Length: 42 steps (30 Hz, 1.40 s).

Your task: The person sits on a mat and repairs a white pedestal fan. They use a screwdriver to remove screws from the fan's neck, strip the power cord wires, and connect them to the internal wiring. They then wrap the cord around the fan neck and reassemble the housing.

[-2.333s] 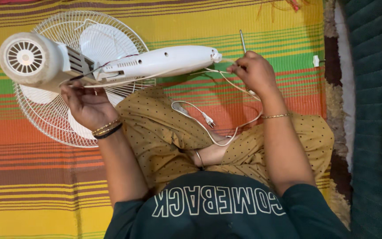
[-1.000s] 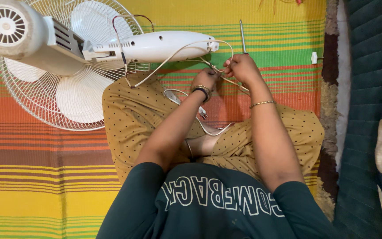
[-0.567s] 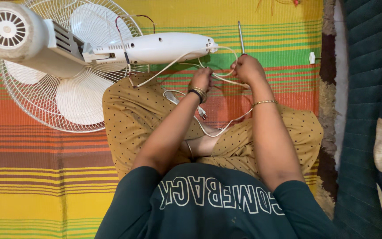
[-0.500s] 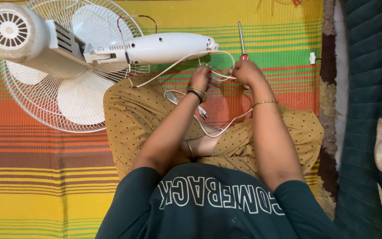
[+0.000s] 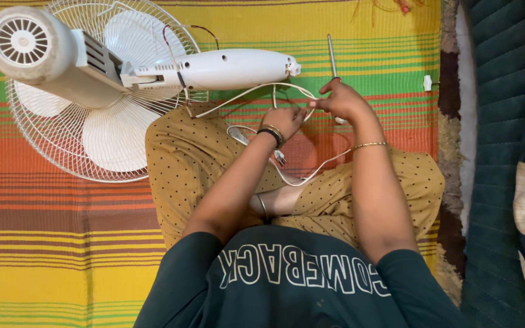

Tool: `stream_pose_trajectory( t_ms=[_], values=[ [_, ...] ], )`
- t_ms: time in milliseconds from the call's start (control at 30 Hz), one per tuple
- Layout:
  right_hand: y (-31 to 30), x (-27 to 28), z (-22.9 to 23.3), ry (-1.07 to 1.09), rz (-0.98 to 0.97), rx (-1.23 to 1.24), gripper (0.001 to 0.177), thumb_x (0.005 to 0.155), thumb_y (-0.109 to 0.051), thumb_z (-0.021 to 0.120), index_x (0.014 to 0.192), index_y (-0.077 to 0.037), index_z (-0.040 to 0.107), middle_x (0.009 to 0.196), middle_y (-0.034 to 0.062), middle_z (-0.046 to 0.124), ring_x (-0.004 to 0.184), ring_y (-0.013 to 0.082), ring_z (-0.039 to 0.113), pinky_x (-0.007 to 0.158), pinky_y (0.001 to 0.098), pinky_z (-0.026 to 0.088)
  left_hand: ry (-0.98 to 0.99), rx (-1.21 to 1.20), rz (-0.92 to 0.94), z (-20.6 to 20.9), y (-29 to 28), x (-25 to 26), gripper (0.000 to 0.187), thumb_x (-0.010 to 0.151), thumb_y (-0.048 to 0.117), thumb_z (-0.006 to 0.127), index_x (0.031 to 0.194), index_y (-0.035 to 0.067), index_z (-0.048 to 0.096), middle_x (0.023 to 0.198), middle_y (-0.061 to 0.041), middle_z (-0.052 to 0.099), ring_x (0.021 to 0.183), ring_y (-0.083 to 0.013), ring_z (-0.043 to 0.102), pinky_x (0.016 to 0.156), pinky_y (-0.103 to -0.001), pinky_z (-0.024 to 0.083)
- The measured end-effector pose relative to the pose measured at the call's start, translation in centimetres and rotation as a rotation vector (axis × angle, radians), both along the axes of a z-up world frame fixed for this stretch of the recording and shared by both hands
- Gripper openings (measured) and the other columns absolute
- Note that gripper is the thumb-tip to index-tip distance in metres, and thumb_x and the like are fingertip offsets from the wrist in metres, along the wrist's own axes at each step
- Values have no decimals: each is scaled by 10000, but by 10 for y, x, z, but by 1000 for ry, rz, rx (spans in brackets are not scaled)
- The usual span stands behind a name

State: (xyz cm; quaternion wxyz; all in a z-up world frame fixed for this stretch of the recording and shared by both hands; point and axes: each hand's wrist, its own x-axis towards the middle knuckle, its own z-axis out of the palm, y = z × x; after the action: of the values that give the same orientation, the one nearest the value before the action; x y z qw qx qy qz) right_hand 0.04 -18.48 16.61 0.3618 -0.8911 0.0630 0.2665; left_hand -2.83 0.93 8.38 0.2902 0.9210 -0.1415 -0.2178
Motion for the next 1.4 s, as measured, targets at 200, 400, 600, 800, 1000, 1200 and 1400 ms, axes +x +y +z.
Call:
stream_pose_trajectory(
  t_ms=[200, 400, 600, 800, 1000, 1200, 1400],
  values=[
    [-3, -5, 4, -12, -54, 134, 217, 936, -180, 679, 1061, -3, 681, 800, 90, 725, 659, 154, 681, 564, 349, 528, -67, 26, -72, -13, -2, -4, 364, 994, 401, 465, 1113, 146, 696, 1089, -132, 738, 1030, -334, 681, 968, -527, 451],
    [-2, -6, 10, 123, 62, 24, 148, 935, -131, 640, 1033, -41, 706, 784, 79, 737, 636, 183, 658, 569, 357, 520, -50, 45, 101, -14, 5, 3, 322, 938, 376, 541, 1148, 189, 700, 1241, -104, 687, 1157, -333, 641, 981, -517, 476],
    [-19, -14, 21, 276, 288, -28, 146, 856, -61, 647, 915, -14, 772, 774, 86, 773, 671, 159, 713, 637, 331, 563, 218, 360, 119, 12, 65, 26, 522, 961, 508, 487, 1386, 225, 596, 1463, -109, 554, 1296, -330, 563, 1070, -513, 450],
    [-4, -22, 23, 329, 482, 70, 153, 811, -104, 707, 912, -43, 804, 765, 74, 784, 683, 151, 702, 660, 332, 562, 262, 491, 360, 49, 98, 30, 791, 927, 681, 481, 1424, 66, 483, 1423, -203, 531, 1273, -360, 564, 1034, -516, 462],
    [2, -28, 32, 256, 556, 19, 173, 814, -165, 734, 921, -46, 802, 774, 50, 793, 711, 140, 717, 699, 335, 561, 83, 322, 437, 58, 96, 31, 745, 933, 695, 514, 1281, 42, 598, 1306, -219, 615, 1169, -398, 631, 968, -513, 512],
    [11, -33, 38, 281, 583, 79, 184, 801, -133, 717, 941, -42, 795, 787, 64, 794, 725, 146, 739, 691, 322, 582, -29, 115, 666, 58, 92, 34, 536, 931, 627, 518, 976, 158, 774, 1004, -149, 748, 966, -374, 703, 858, -493, 546],
    [13, -37, 42, 315, 593, 148, 191, 808, -133, 728, 962, -41, 795, 825, 53, 804, 754, 125, 737, 689, 306, 576, -107, -41, 743, 69, 93, 35, 459, 928, 539, 515, 854, 181, 793, 807, -52, 773, 814, -323, 731, 757, -458, 561]
  ],
)
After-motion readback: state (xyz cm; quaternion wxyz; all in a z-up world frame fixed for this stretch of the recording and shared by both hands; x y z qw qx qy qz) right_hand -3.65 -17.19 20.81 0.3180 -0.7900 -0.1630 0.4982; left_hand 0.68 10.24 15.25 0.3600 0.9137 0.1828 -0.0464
